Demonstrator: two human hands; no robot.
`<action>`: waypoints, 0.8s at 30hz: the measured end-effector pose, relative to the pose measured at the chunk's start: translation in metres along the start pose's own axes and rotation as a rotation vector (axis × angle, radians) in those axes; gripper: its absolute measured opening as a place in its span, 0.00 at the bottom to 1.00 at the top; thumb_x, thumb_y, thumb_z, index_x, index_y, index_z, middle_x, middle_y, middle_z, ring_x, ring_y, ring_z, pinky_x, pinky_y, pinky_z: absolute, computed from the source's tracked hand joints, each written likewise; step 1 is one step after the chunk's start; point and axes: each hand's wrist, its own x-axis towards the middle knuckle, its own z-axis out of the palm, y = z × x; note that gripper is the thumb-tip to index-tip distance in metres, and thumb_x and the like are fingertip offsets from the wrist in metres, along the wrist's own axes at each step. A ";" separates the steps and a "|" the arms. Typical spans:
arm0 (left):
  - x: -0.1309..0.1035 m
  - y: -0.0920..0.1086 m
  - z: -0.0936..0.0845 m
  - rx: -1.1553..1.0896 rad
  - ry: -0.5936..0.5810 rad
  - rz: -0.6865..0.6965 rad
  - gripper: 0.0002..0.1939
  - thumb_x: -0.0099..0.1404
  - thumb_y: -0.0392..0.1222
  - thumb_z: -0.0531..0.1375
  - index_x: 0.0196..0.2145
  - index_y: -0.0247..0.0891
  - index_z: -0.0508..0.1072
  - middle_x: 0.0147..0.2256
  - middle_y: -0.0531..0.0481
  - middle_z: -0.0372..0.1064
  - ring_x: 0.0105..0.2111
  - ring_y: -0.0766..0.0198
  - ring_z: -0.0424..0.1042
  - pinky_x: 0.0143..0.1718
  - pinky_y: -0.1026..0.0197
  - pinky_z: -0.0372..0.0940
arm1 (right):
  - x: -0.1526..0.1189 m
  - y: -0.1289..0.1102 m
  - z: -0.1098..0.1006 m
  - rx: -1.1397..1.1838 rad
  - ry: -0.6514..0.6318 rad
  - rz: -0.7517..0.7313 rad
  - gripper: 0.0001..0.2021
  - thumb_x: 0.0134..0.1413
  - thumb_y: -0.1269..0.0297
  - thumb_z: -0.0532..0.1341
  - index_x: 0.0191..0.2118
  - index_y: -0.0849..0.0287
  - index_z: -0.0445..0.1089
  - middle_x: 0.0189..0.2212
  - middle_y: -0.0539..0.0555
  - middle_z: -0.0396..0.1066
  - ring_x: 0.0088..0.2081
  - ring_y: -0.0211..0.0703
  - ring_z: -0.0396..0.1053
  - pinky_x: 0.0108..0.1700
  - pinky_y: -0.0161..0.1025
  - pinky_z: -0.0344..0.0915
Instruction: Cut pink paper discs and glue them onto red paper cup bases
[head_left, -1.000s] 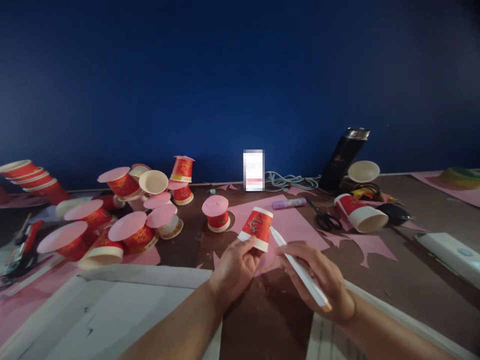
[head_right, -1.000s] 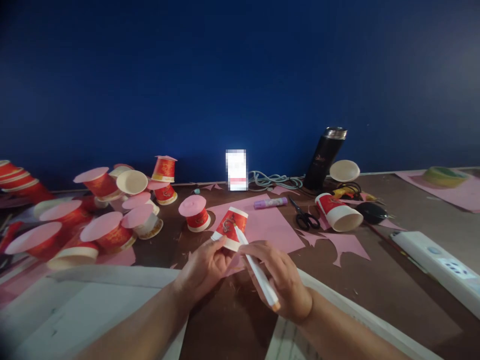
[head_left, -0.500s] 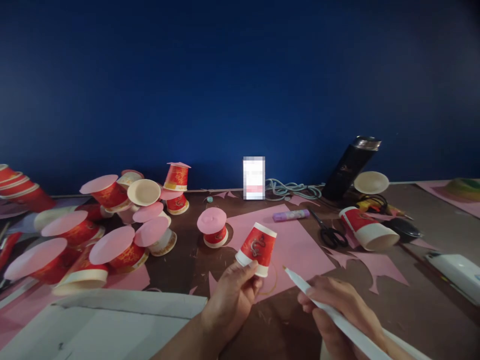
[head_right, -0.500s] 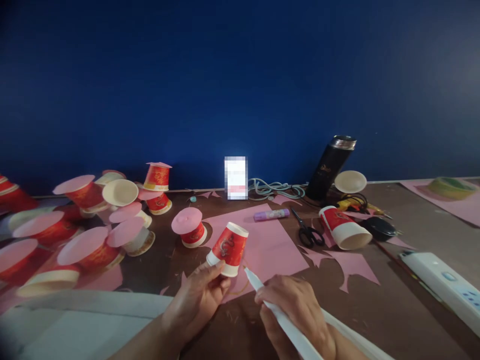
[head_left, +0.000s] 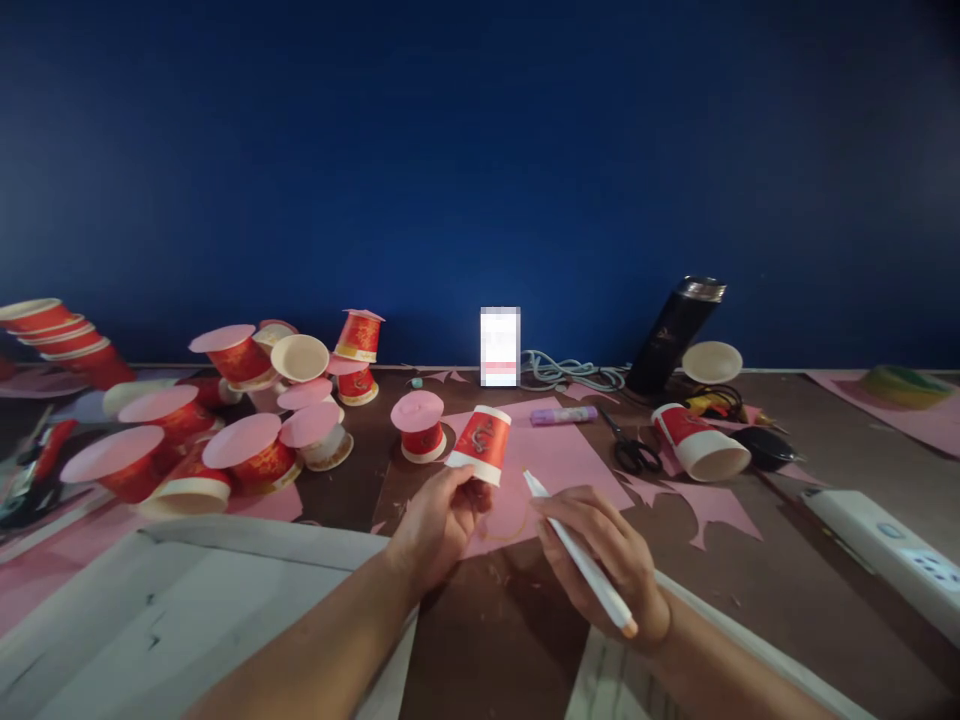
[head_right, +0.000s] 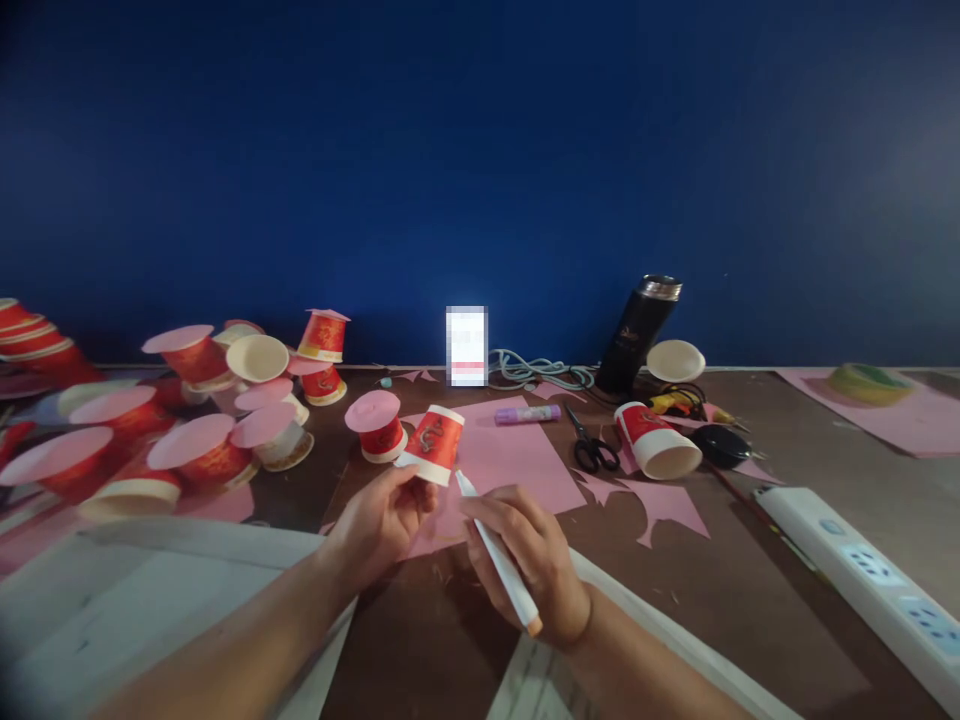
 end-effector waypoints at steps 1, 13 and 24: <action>-0.001 0.002 0.003 0.012 0.004 0.012 0.05 0.55 0.36 0.63 0.27 0.31 0.72 0.25 0.49 0.67 0.26 0.68 0.65 0.30 0.65 0.62 | 0.000 0.000 0.001 0.002 0.001 -0.005 0.23 0.51 0.80 0.59 0.52 0.53 0.65 0.35 0.54 0.72 0.36 0.43 0.71 0.39 0.39 0.71; -0.002 -0.024 0.010 -0.007 -0.093 0.026 0.10 0.51 0.41 0.69 0.29 0.32 0.76 0.29 0.50 0.72 0.29 0.68 0.69 0.35 0.64 0.64 | 0.003 0.001 0.002 -0.030 0.032 0.081 0.20 0.56 0.75 0.59 0.53 0.51 0.68 0.38 0.54 0.74 0.38 0.43 0.73 0.40 0.39 0.72; -0.002 -0.030 0.008 -0.060 -0.127 -0.004 0.07 0.51 0.37 0.68 0.28 0.31 0.76 0.28 0.48 0.73 0.29 0.68 0.70 0.36 0.65 0.66 | 0.001 0.000 -0.001 -0.154 0.005 0.146 0.14 0.56 0.73 0.59 0.48 0.54 0.68 0.36 0.54 0.74 0.35 0.40 0.73 0.39 0.36 0.70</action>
